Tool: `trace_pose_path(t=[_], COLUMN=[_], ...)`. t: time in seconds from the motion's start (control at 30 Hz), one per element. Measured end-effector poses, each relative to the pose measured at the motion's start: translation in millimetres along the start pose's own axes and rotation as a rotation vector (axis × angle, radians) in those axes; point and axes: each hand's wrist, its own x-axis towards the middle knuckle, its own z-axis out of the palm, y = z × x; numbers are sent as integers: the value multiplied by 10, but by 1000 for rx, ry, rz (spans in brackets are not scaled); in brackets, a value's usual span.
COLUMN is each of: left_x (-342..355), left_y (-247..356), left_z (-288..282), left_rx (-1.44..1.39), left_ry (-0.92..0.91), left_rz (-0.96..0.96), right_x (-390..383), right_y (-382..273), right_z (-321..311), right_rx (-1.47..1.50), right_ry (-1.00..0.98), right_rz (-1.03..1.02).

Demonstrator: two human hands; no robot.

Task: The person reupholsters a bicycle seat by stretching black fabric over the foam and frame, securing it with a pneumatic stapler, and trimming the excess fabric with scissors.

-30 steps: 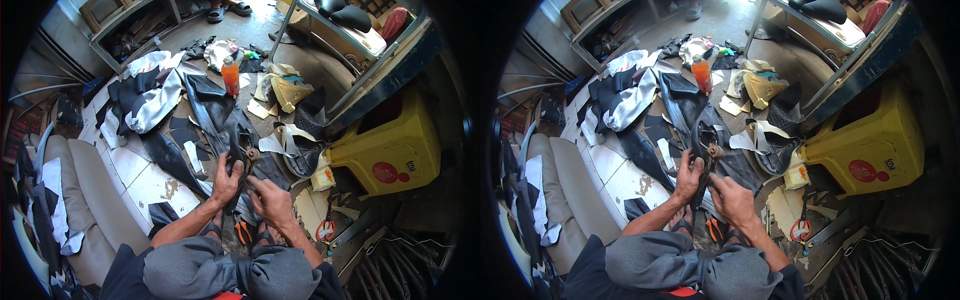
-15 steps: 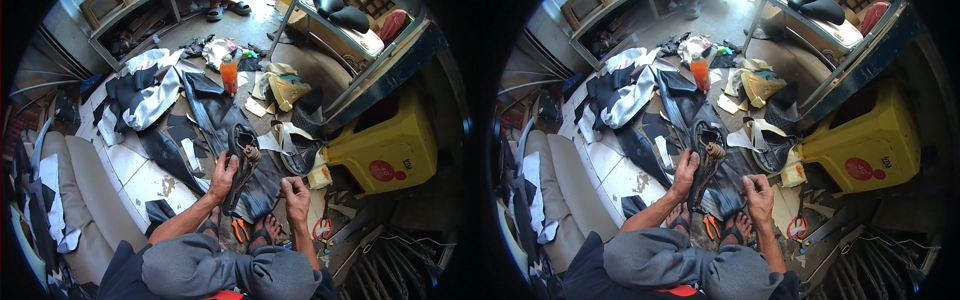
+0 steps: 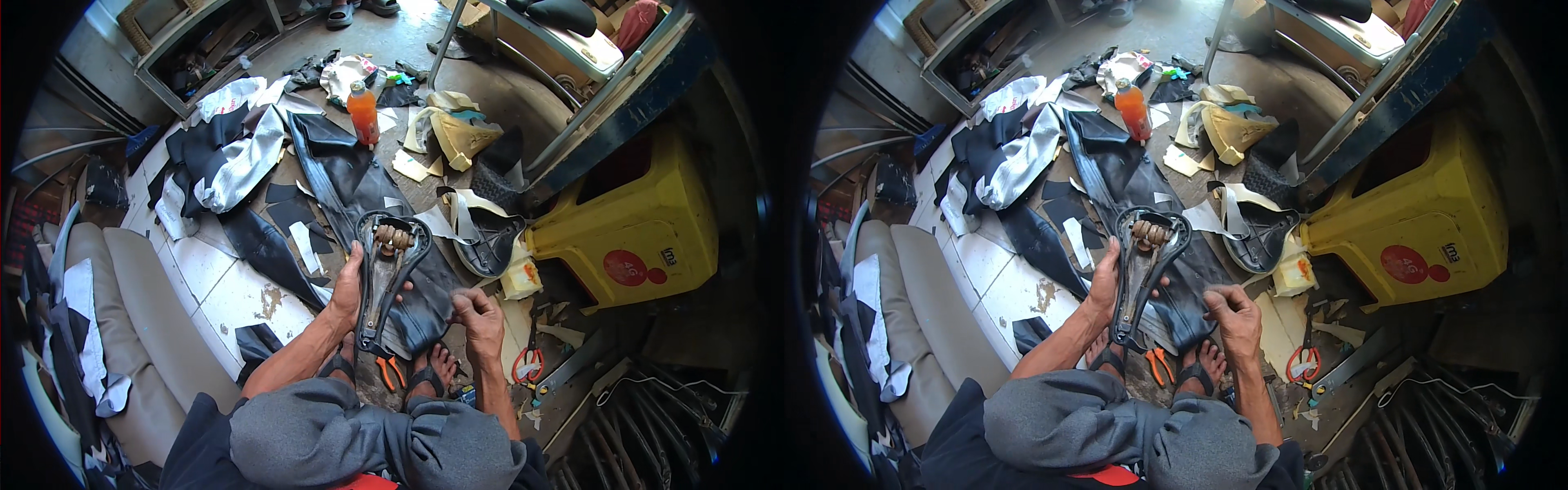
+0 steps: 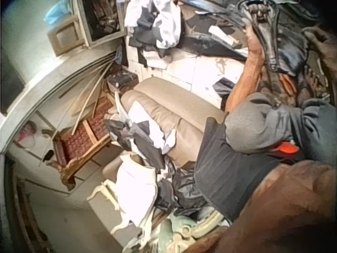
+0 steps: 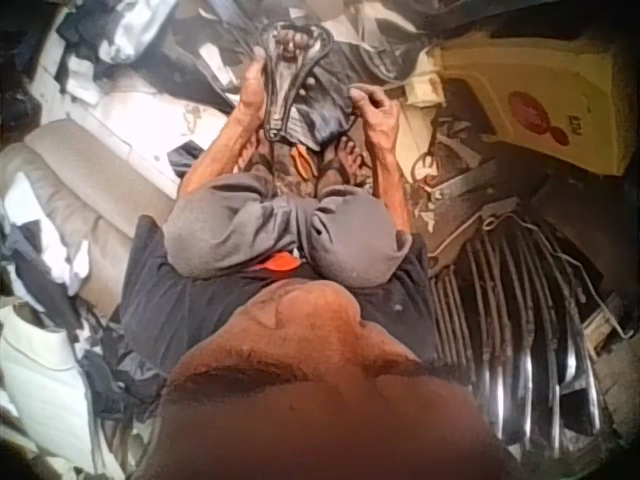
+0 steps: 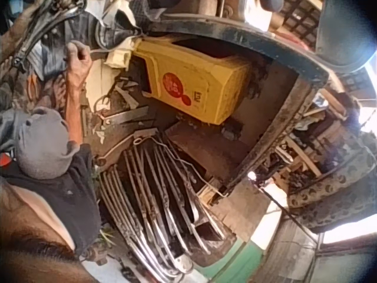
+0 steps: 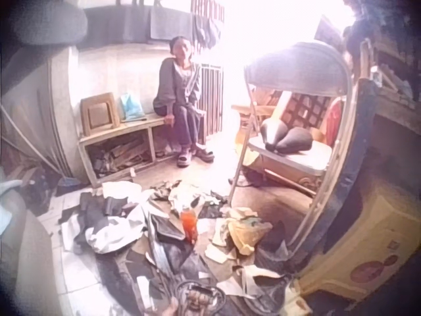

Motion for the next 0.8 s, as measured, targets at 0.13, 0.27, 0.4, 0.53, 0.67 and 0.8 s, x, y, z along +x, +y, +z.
trace_pose_path(t=[0.13, 0.27, 0.4, 0.53, 0.67, 0.8], left_x=[19, 84, 12, 18, 69, -35], left_y=[-29, -129, -23, -20, -156, -68], left_z=[11, 55, -44, -103, 53, -100], left_rx=[-1, 33, 56, 102, 139, 212], left_ry=[2, -15, 127, 140, 154, 182], left_rz=[-7, -35, 1, 46, 5, 29], right_x=[-6, 4, -27, -180, -741, -847], right_y=[107, 107, 229, 796, 2218, 2712], right_z=[-67, -230, -92, -81, -311, -119], right_rx=[-4, 34, -306, -723, -1674, -1729], right_ry=[-8, 84, -233, -717, -178, 79], right_rz=[-53, 20, -27, 195, -122, 103])
